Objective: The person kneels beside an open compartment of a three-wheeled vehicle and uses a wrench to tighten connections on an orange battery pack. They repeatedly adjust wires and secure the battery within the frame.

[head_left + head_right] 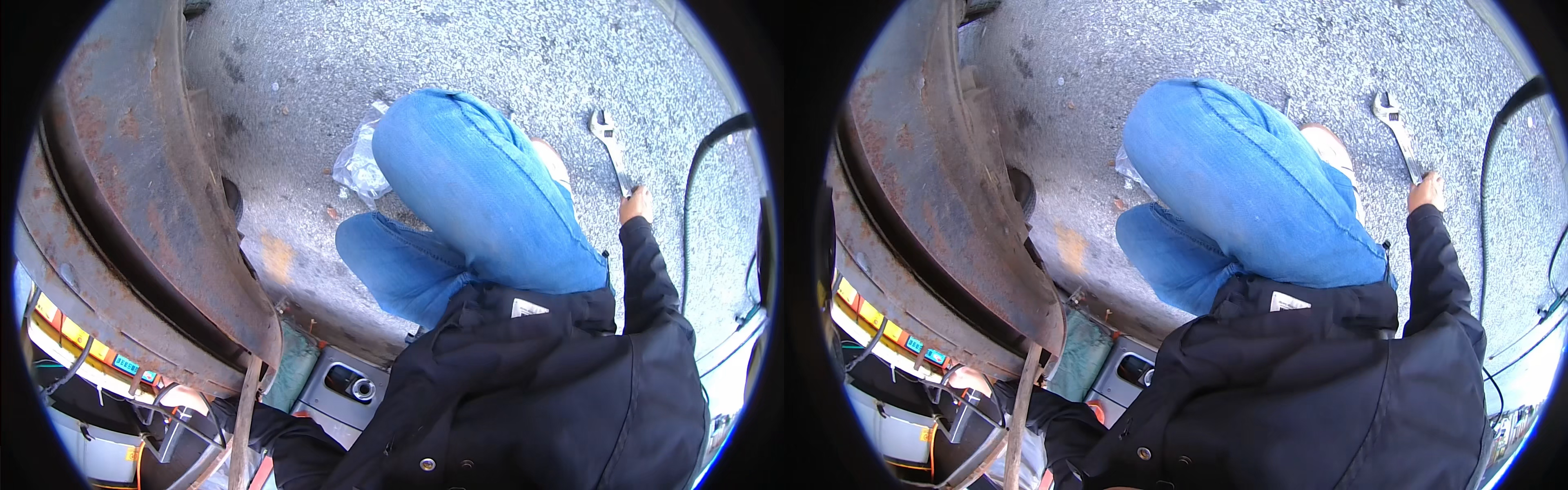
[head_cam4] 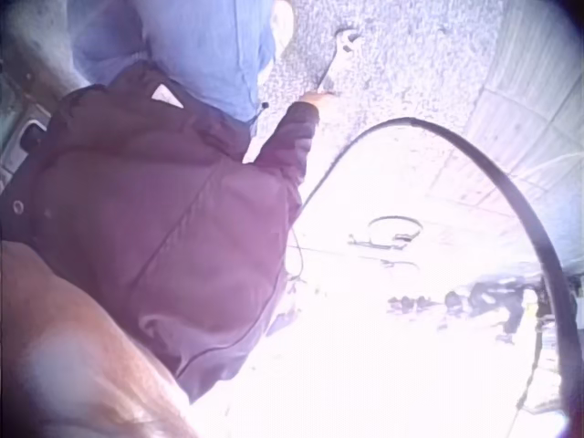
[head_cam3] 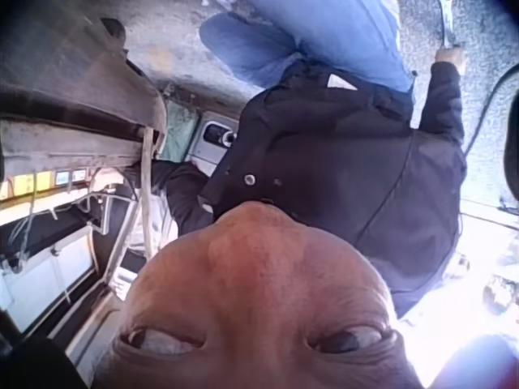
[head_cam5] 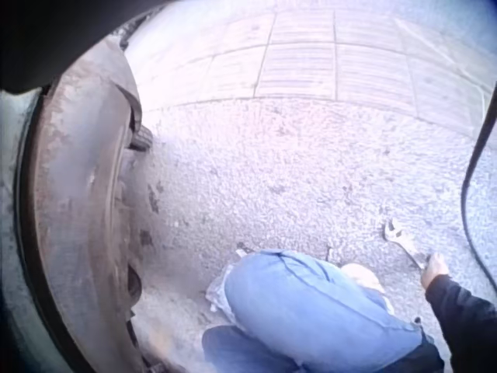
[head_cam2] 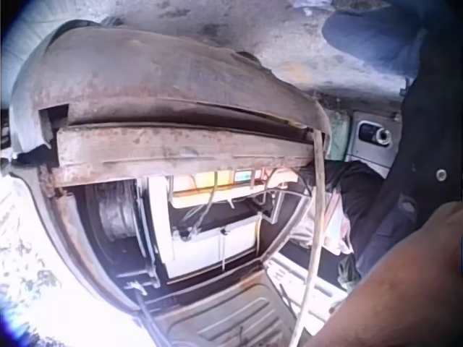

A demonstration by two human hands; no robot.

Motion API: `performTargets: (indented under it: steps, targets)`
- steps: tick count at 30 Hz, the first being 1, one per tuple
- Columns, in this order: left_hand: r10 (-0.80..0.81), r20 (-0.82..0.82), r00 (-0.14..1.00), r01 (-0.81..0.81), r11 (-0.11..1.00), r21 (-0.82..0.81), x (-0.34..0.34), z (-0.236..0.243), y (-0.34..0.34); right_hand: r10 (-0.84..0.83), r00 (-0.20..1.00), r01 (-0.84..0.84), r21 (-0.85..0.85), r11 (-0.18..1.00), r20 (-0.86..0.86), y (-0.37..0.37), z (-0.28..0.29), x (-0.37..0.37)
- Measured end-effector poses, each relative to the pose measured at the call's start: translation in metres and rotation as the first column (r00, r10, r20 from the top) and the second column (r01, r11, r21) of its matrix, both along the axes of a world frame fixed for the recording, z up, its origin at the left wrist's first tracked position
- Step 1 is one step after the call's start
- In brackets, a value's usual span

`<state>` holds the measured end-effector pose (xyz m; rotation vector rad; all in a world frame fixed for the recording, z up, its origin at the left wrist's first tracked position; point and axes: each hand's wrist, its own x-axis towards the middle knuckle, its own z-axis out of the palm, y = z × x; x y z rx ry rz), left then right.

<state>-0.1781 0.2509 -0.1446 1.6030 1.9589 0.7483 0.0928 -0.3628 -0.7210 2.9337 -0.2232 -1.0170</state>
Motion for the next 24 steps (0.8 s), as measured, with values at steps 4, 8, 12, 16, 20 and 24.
performTargets:
  steps: [4,8,12,16,20,24]
  targets:
    - [-0.002,0.002,1.000,0.002,1.000,-0.015,-0.006,0.002,-0.004,-0.091,0.996,0.092,0.017,0.996,-0.024,-0.003,-0.002,0.002]
    - [-0.016,0.012,1.000,0.016,1.000,-0.017,0.000,-0.001,-0.003,-0.122,0.992,0.123,0.027,0.992,-0.037,0.003,0.004,0.005]
    - [-0.019,0.023,1.000,0.019,1.000,0.005,0.010,0.000,-0.002,-0.139,0.990,0.139,0.013,0.990,-0.019,0.005,0.002,0.008]
    - [-0.052,0.041,0.998,0.050,0.998,0.034,0.020,-0.003,0.007,-0.127,0.991,0.128,0.021,0.992,-0.046,0.007,0.007,0.009]
    - [-0.101,0.066,0.993,0.095,0.991,0.093,0.043,0.005,0.030,-0.073,0.997,0.073,0.004,0.997,-0.008,-0.006,-0.013,-0.003]
    - [-0.169,0.141,0.975,0.144,0.974,0.173,0.062,0.011,0.060,-0.088,0.994,0.086,-0.034,0.996,-0.064,-0.001,-0.012,0.004]
